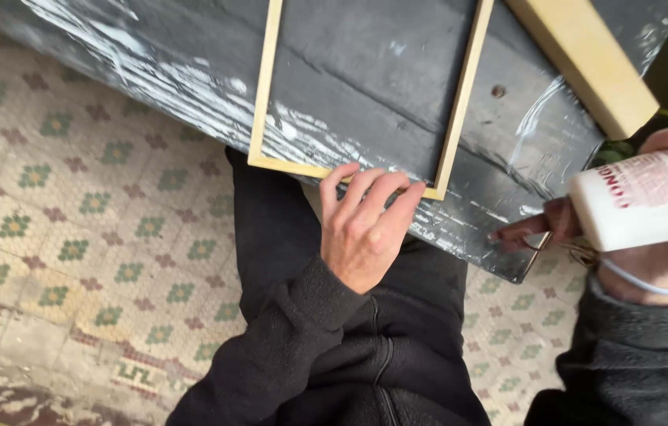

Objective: Applying glue to the corner joints of a wooden frame and assembling the pieces on a workbench.

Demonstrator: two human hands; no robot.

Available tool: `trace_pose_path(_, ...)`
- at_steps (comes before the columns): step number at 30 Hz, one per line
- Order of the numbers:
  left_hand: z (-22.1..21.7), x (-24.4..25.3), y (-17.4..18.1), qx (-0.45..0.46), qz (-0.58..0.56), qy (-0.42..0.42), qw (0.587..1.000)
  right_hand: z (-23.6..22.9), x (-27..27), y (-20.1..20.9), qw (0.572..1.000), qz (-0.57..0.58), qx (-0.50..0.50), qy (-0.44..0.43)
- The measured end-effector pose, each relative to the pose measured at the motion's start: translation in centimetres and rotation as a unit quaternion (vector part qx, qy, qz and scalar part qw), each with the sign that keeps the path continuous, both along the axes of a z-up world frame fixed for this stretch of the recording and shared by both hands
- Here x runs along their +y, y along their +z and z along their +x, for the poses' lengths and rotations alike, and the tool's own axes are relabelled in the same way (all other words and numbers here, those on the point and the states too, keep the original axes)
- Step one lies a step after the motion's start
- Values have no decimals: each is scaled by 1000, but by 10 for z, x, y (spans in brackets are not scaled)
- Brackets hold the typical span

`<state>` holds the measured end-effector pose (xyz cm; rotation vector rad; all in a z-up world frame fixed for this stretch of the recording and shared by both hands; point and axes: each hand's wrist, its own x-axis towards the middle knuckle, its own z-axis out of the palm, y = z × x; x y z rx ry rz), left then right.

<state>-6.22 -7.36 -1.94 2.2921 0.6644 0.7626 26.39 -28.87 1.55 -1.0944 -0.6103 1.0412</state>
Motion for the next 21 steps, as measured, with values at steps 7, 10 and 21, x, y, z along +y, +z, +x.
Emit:
trace_pose_path(7,16,0,39,-88,-89,-70,990,-127,102,-7,973,64,178,-135)
trace_pose_path(10,19,13,40,-154,-125,-92,976,-171,155,28,941,85,270,-185)
trace_pose_path(21,-42,132,59,-381,-338,30,860,-192,155,57,983,-63,-129,117)
